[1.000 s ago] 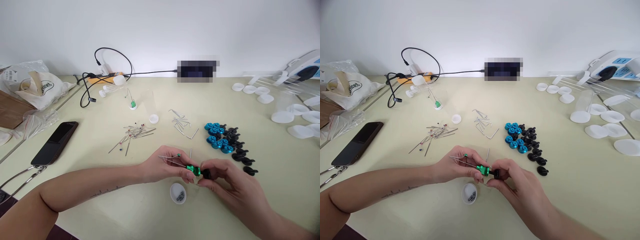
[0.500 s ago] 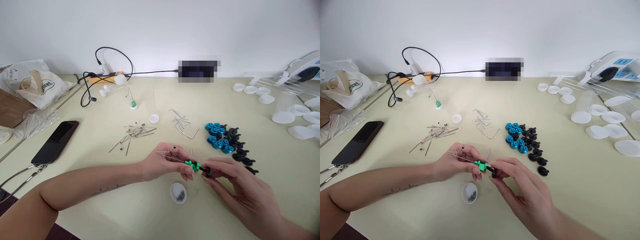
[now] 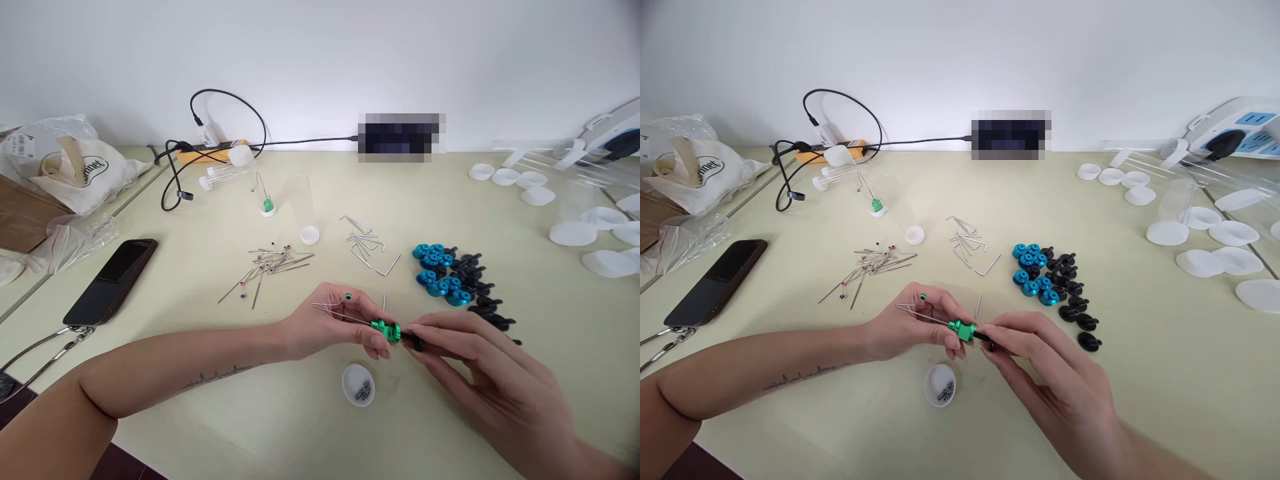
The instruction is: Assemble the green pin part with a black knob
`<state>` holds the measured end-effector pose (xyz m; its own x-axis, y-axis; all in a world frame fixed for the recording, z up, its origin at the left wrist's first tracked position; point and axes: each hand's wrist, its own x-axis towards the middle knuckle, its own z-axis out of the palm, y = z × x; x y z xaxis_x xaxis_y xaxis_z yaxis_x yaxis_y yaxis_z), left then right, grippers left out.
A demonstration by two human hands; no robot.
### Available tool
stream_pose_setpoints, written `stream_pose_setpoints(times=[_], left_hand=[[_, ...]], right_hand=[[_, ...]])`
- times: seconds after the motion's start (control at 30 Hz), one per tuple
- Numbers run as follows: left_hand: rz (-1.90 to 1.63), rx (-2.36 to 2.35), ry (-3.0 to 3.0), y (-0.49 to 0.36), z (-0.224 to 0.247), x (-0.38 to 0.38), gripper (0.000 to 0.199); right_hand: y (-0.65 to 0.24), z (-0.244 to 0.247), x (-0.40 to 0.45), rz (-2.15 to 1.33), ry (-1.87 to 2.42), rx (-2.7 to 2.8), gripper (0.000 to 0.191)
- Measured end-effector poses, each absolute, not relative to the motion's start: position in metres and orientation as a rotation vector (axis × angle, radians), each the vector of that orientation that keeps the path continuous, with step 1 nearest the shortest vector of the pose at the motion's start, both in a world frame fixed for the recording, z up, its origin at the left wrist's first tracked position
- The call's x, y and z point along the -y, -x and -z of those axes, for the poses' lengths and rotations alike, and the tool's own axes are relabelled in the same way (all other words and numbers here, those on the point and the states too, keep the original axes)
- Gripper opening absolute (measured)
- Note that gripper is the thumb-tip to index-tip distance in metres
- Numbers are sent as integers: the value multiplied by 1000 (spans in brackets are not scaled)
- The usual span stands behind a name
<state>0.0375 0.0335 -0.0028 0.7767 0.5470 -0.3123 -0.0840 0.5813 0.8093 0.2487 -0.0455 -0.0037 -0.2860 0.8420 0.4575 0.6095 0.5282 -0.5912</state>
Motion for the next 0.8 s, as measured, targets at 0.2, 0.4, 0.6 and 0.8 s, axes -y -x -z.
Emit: stream_pose_setpoints(times=[0.2, 0.4, 0.6, 0.8], left_hand=[[-392, -563, -877, -37, 3, -34, 29], [-394, -562, -853, -38, 4, -33, 28], [-400, -571, -851, -40, 5, -32, 30], [-407, -570, -850, -39, 4, -32, 29]], right_hand=[[-248, 2, 46, -381, 1209, 2023, 33], [-248, 0, 45, -335, 1204, 2032, 25], [-248, 2, 43, -347, 1198, 2022, 24], [-248, 1, 43, -372, 1183, 2011, 24]])
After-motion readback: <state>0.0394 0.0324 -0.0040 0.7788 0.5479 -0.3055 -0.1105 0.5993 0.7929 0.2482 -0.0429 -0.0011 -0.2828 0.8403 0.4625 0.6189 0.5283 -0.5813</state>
